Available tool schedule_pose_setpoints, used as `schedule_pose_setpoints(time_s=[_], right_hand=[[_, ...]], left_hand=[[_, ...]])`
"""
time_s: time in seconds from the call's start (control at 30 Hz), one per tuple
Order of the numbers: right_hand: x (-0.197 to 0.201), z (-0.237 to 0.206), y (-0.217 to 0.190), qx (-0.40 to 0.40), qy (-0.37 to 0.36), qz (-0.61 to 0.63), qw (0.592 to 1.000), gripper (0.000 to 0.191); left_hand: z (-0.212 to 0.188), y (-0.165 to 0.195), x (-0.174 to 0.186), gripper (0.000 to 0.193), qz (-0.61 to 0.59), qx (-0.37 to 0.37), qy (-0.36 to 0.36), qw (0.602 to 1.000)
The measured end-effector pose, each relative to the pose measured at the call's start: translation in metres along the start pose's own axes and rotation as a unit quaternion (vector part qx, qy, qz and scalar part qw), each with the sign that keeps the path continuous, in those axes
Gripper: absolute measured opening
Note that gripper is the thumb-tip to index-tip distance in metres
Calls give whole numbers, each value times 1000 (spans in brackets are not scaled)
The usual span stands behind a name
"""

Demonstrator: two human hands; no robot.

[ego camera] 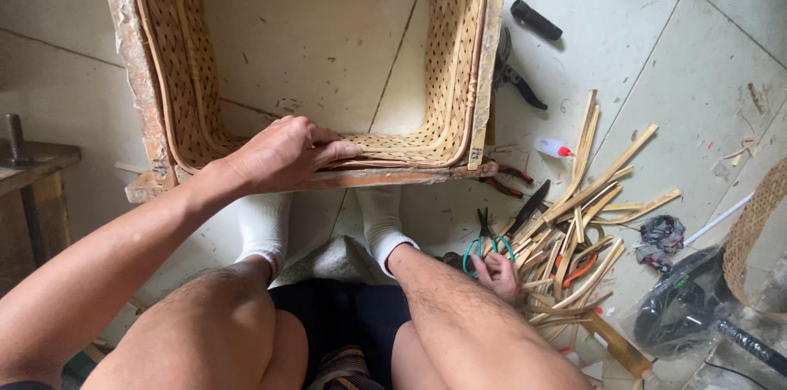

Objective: The person sits on the floor weaving a woven bamboo basket on a wooden mold. They press and tuck woven cane panels around the mold, fit a bent rim strip around the top edge, trim excess material with scissors, and press the rim into place along the basket edge.

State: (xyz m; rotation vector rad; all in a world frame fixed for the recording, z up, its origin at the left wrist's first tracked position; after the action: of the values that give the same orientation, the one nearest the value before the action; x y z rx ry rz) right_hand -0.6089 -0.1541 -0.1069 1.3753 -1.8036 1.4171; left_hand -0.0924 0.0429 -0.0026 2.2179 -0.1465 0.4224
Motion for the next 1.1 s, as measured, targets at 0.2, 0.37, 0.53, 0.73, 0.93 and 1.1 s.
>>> schedule_pose_setpoints(time_s=[0.2,0.37,0.53,0.73,0.93,1.1], right_hand=[[12,5,-21,134,-11,-174,976,56],[18,28,-26,24,-177,-239,955,42],[62,27,-110,27,-145,-317,937,40],[68,23,-313,541,-134,-217,801,53],[23,20,-407,616,-195,-270,714,55],[5,16,-418,627,-208,-331,674,59]], left_hand=[[-4,6,0,31,33,-81,85,992],[-7,7,0,34,69,-102,124,985],[-5,8,4,31,49,-102,140,984],[-6,10,2,27,66,-120,128,982],[-2,2,2,35,16,-65,129,989],[2,-4,-1,39,22,-41,123,991]])
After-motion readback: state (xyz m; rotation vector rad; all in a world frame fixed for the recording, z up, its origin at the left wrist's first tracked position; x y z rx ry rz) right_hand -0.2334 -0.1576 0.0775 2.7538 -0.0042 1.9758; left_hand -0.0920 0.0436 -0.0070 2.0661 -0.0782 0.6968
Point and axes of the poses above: each hand's wrist, its own z-axis towards the middle knuckle, its own x-axis out of the back of the hand, y = z × x, the point moved 4 cm from there along z, towards the middle knuckle, and after that the axes turned 5 degrees about x, right-handed, at the moved point
